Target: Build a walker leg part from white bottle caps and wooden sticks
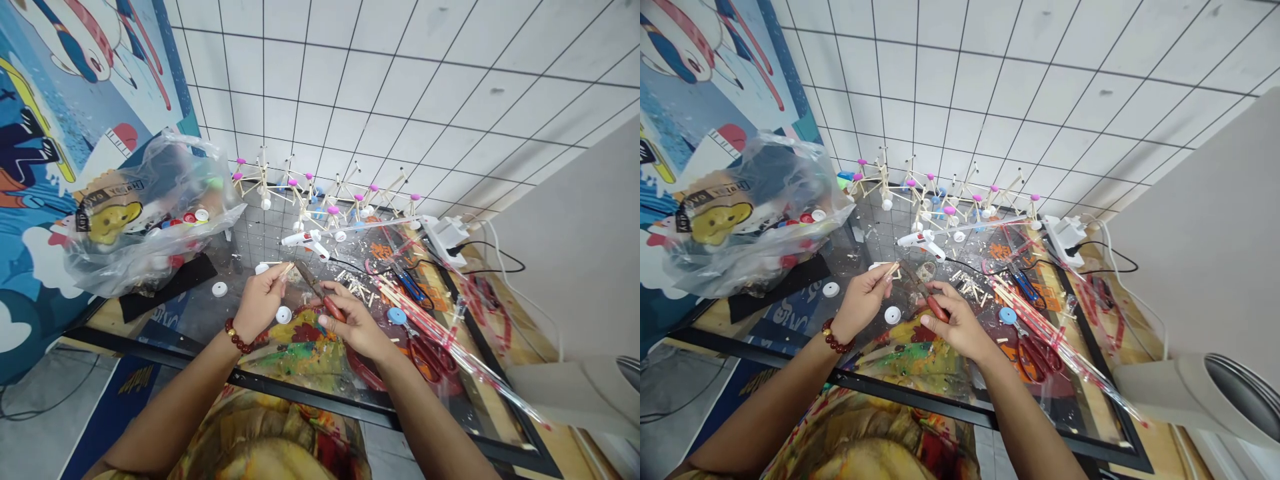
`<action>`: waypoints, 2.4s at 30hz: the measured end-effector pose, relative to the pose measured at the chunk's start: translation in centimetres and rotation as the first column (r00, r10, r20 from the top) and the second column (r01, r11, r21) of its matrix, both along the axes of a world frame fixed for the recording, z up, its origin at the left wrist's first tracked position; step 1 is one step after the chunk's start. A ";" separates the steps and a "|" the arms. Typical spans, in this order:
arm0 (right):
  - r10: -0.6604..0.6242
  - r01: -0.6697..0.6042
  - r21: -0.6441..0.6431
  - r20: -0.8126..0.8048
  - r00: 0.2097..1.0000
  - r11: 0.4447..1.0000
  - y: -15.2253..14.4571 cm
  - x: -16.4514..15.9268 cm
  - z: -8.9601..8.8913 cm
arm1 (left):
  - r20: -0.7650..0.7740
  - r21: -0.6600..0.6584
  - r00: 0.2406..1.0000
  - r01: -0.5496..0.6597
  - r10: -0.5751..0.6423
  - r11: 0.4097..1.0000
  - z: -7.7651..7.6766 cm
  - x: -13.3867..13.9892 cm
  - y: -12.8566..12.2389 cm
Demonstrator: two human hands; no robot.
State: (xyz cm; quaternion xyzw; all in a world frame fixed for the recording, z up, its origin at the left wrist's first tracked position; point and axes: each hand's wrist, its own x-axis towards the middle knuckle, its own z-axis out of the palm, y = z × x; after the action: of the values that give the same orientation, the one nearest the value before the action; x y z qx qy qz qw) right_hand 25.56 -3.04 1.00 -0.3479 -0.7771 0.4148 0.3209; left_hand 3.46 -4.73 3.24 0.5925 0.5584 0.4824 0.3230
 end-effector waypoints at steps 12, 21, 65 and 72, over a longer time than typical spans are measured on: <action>-0.140 0.122 0.129 0.145 0.979 0.984 -0.1 0.0 -0.1 | -0.024 -0.068 0.997 0.076 -0.078 0.995 0.2 -0.3 0.3; -0.165 0.108 0.229 0.244 0.956 0.967 -0.7 -0.7 0.5 | 0.058 -0.062 0.990 0.135 -0.131 0.989 0.3 -1.0 0.2; -0.223 0.034 0.424 0.403 0.888 0.905 -2.4 -0.8 4.0 | 0.349 -0.225 0.936 0.138 -0.052 0.965 5.6 1.0 -2.1; -0.298 0.037 0.462 0.508 0.808 0.886 -1.5 -1.4 3.6 | 0.352 -0.305 0.935 0.065 0.049 0.950 5.5 1.2 -1.8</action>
State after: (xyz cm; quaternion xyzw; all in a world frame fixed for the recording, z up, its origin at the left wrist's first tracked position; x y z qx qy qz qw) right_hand 24.13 -4.49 4.61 -0.4442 -0.8738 0.0800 0.1811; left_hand 4.64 -6.48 8.71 0.4395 0.5575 0.4856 0.5101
